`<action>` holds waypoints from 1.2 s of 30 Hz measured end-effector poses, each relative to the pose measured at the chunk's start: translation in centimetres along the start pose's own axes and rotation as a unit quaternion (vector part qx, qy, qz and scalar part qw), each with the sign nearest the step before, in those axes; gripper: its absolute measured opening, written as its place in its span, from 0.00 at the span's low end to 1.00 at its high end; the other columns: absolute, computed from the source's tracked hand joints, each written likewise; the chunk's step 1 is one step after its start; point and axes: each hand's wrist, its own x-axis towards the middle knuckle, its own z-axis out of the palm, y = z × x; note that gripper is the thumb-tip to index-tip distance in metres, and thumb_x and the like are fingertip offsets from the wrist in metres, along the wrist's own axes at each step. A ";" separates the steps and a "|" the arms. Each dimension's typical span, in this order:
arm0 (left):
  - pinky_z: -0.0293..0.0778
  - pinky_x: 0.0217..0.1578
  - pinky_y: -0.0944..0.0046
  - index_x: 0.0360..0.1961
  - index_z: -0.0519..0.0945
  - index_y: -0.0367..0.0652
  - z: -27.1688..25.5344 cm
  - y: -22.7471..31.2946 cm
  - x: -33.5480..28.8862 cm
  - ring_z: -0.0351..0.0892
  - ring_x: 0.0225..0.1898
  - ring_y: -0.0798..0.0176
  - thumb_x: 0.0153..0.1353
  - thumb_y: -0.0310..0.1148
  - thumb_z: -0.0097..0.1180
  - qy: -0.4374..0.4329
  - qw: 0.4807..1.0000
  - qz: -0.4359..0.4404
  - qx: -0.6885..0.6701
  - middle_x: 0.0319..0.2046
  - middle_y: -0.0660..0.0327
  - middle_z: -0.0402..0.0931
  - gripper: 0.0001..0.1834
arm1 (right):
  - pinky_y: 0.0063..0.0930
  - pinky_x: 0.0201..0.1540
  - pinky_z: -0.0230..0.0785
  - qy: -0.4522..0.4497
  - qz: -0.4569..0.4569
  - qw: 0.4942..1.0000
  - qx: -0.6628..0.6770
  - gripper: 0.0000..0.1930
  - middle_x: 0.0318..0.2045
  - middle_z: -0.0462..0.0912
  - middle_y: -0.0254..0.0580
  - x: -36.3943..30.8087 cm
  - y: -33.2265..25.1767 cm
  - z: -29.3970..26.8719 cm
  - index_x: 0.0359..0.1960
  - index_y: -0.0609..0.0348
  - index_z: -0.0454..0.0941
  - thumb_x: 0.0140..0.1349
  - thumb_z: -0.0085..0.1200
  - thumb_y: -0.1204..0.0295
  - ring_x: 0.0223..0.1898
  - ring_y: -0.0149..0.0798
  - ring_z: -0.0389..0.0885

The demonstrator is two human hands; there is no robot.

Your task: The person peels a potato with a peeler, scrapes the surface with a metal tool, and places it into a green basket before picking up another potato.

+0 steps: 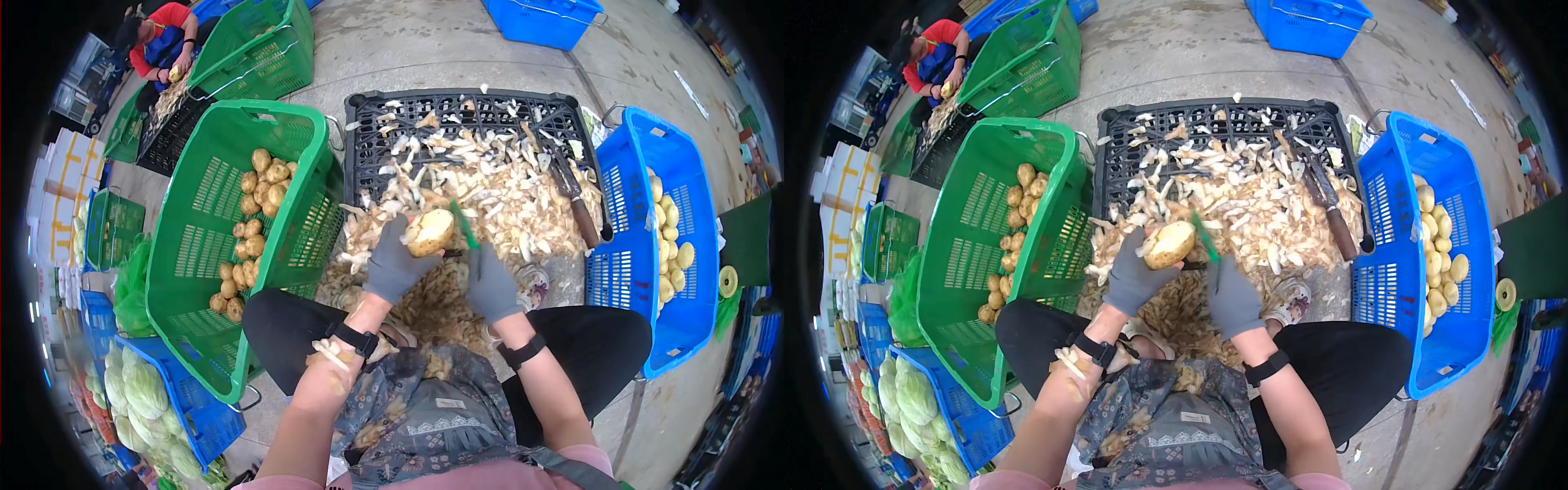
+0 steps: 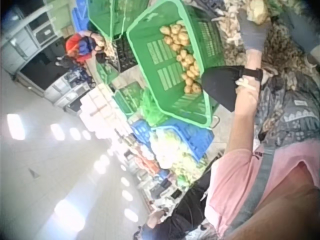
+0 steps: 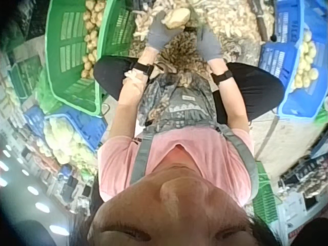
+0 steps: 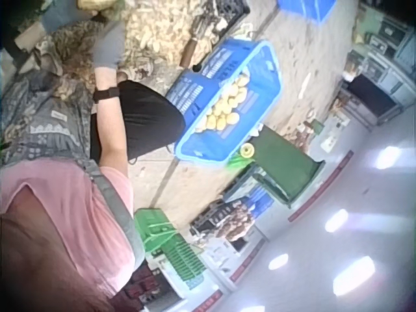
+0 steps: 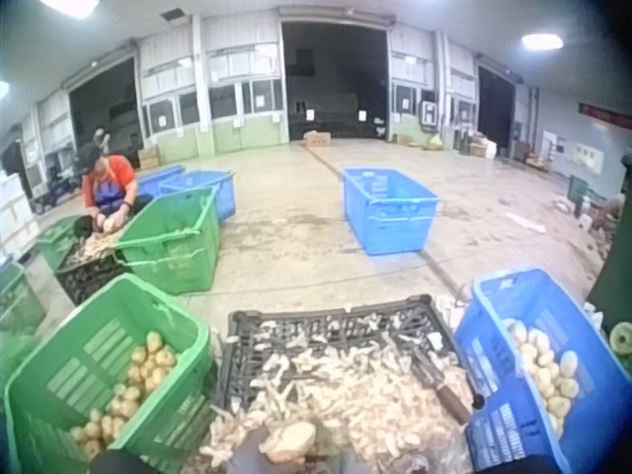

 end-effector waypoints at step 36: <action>0.69 0.39 0.57 0.42 0.69 0.37 -0.1 -2.5 -0.9 0.71 0.38 0.47 0.37 0.39 0.70 0.064 0.996 0.028 0.056 0.36 0.47 0.70 0.32 | 0.46 0.22 0.68 -0.024 -0.180 0.983 0.023 0.10 0.23 0.76 0.52 -0.4 -3.6 0.3 0.35 0.57 0.66 0.62 0.42 0.64 0.23 0.55 0.77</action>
